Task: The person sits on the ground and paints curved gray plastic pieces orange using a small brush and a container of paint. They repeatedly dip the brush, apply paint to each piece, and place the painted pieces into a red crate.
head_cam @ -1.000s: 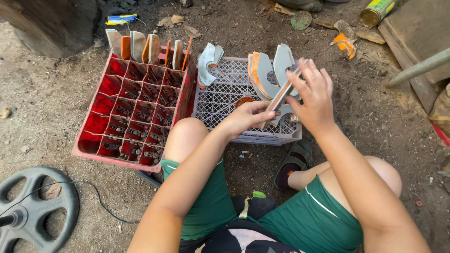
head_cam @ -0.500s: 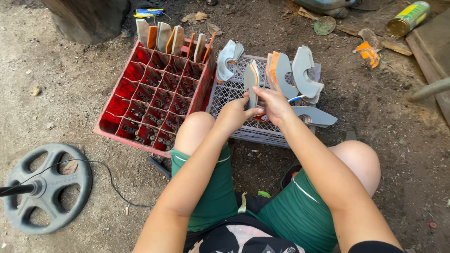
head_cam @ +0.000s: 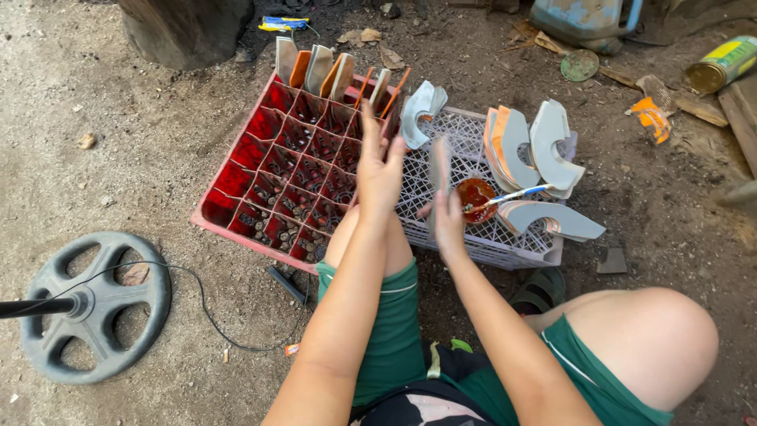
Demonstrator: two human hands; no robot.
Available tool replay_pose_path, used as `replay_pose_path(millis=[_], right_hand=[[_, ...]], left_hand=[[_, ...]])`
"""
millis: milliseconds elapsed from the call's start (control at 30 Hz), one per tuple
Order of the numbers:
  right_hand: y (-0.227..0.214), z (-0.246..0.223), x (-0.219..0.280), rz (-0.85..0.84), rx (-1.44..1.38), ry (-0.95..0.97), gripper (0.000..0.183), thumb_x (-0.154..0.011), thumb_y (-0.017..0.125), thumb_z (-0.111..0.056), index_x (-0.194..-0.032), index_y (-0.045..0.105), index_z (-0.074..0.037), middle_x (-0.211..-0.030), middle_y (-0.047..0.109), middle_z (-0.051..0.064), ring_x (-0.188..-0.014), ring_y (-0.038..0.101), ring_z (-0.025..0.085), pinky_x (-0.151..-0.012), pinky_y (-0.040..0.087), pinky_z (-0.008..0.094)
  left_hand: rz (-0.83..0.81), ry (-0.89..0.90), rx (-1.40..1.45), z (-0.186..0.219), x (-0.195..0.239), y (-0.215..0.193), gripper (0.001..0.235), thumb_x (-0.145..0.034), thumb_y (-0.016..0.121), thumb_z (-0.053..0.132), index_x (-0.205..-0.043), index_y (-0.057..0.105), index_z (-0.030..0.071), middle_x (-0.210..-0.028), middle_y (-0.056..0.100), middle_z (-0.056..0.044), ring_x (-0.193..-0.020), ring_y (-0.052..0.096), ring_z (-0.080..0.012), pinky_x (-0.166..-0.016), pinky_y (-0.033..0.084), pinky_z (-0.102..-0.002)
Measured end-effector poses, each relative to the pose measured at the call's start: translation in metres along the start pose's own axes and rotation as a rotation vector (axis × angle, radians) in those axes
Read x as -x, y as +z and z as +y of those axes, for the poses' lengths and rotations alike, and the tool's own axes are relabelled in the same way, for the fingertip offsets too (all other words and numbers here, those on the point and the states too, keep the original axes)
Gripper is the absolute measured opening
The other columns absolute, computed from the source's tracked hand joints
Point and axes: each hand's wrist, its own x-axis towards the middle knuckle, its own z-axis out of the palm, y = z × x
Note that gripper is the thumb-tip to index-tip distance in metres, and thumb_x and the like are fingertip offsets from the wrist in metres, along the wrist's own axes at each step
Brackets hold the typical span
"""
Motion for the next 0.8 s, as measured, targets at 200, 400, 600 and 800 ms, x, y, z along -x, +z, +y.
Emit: replay_pose_path(millis=[200, 400, 600, 800], right_hand=[[-0.001, 0.046, 0.006, 0.001, -0.034, -0.143, 0.044, -0.112, 0.048, -0.039, -0.122, 0.059, 0.003, -0.090, 0.070, 0.006, -0.083, 0.066, 0.015, -0.078, 0.053, 0.031], [-0.008, 0.026, 0.004, 0.015, 0.006, 0.235, 0.056, -0.109, 0.042, -0.048, -0.111, 0.068, 0.001, -0.073, 0.063, 0.008, -0.065, 0.062, 0.017, -0.060, 0.047, 0.029], [-0.023, 0.013, 0.003, -0.082, -0.206, 0.056, 0.043, -0.107, 0.049, -0.040, -0.113, 0.068, -0.002, -0.082, 0.066, 0.004, -0.075, 0.066, 0.014, -0.071, 0.053, 0.028], [-0.020, -0.010, -0.021, -0.086, -0.266, 0.108, 0.036, -0.104, 0.055, -0.034, -0.116, 0.069, -0.003, -0.097, 0.074, 0.004, -0.093, 0.070, 0.015, -0.077, 0.052, 0.030]], left_hand=[[-0.083, -0.219, 0.062, -0.050, 0.003, 0.014, 0.071, -0.098, 0.068, 0.010, -0.159, 0.033, 0.000, -0.139, 0.058, -0.018, -0.120, 0.059, -0.0199, -0.103, 0.048, -0.032], [-0.124, -0.457, -0.077, -0.089, -0.025, 0.031, 0.072, -0.093, 0.071, 0.032, -0.150, 0.044, -0.004, -0.135, 0.062, -0.021, -0.124, 0.060, -0.0278, -0.104, 0.047, -0.037], [-0.308, -1.016, -0.385, -0.096, -0.052, 0.052, 0.070, -0.095, 0.061, 0.053, -0.145, 0.045, 0.006, -0.135, 0.049, -0.031, -0.118, 0.056, -0.0517, -0.092, 0.049, -0.057], [-0.319, -0.891, -0.066, -0.135, -0.058, 0.050, 0.049, -0.099, 0.055, 0.044, -0.125, 0.061, 0.003, -0.108, 0.070, -0.023, -0.089, 0.068, -0.0400, -0.075, 0.054, -0.054]])
